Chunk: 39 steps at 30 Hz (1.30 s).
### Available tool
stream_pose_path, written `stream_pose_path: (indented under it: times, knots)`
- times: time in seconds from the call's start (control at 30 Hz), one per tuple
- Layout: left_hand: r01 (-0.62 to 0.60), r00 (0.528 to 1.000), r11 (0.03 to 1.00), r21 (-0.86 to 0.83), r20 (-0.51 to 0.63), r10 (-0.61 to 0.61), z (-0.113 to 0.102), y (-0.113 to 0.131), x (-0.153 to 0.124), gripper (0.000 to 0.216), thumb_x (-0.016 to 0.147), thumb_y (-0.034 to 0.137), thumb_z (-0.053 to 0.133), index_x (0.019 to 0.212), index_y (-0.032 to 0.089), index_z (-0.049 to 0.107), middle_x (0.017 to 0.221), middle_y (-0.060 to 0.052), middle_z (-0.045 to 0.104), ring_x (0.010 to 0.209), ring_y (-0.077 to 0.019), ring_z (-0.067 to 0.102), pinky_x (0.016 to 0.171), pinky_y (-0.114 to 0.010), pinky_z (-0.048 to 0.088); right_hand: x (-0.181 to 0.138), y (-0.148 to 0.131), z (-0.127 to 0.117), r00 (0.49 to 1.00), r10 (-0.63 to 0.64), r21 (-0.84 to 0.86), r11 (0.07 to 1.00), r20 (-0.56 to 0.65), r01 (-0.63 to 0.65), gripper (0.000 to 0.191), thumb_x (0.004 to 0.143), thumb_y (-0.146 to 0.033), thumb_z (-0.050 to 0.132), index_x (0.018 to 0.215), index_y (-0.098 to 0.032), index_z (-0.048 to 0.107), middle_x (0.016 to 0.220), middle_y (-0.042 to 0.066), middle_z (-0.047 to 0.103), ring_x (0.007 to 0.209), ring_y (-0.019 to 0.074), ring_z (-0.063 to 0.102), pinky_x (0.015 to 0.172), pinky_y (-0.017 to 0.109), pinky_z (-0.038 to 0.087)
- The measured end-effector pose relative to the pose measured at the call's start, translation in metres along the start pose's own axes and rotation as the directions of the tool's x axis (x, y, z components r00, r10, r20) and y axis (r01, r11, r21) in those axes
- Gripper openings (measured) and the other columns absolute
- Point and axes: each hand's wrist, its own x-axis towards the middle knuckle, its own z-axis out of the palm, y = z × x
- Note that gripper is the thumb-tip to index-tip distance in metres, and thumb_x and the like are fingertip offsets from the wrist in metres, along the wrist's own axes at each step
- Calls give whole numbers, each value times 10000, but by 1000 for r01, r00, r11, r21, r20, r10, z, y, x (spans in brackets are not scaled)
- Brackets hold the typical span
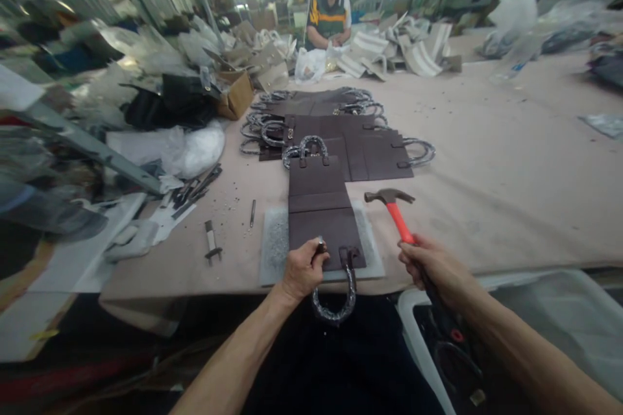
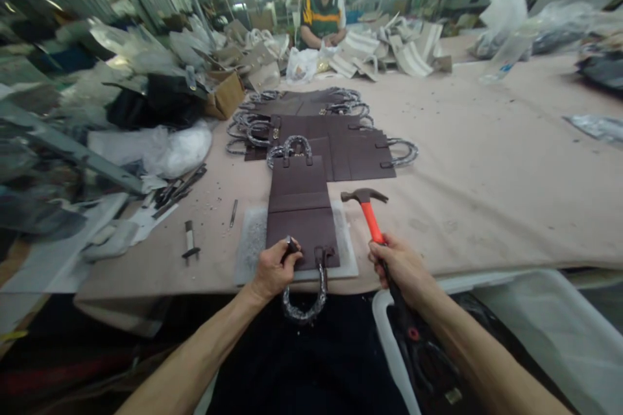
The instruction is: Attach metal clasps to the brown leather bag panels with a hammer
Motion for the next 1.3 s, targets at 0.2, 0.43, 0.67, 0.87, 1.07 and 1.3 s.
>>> stream_pose_path:
  times: [0.2,0.43,0.67,0.87,1.07,1.3]
  knots:
    - [5,1000,1000,1,4,-5,0,-2,-1,108,874,159,608,957,203,660,830,-35,749,754,-177,741,729,-264,611,-54,-38,13,750,-651,-609,549,118,573,312,1003,-469,416,812,-239,503,557,-21,522,458,141,455,475,280,292]
    - [23,999,1000,3,25,-23,1,-3,-3,110,880,189,604,967,211,669,831,-33,748,747,-174,737,729,-266,610,-68,-50,15,571,-805,-759,268,162,594,310,1054,-412,359,856,-246,529,572,6,552,442,158,448,484,322,262]
    - [10,1000,999,49,25,-12,1,-5,-4,86,853,178,619,897,205,688,744,-34,724,645,-168,705,639,-243,580,-76,-53,21,555,-767,-757,144,322,638,281,1035,-293,403,758,-255,430,501,-39,479,379,144,377,442,319,193]
    - [34,998,998,45,58,-36,1,-5,-5,112,884,200,610,967,212,684,828,-36,747,753,-179,733,732,-266,602,-80,-57,18,487,-866,-742,251,114,621,230,1050,-303,372,872,-239,503,555,-19,535,415,147,435,461,298,273]
    - [22,997,999,46,67,-25,0,-4,-4,87,886,195,619,947,203,680,835,-38,745,742,-179,731,717,-263,599,-55,-33,0,791,-584,-794,386,184,470,290,1003,-400,420,761,-244,457,513,-38,465,416,137,363,484,301,168]
    - [79,989,996,-41,132,-73,-8,-2,-4,183,927,228,610,1097,204,674,1006,-59,761,945,-194,745,881,-312,605,14,33,-30,984,-160,-680,730,-82,62,350,990,-360,351,721,-210,517,589,30,564,515,177,527,553,296,404]
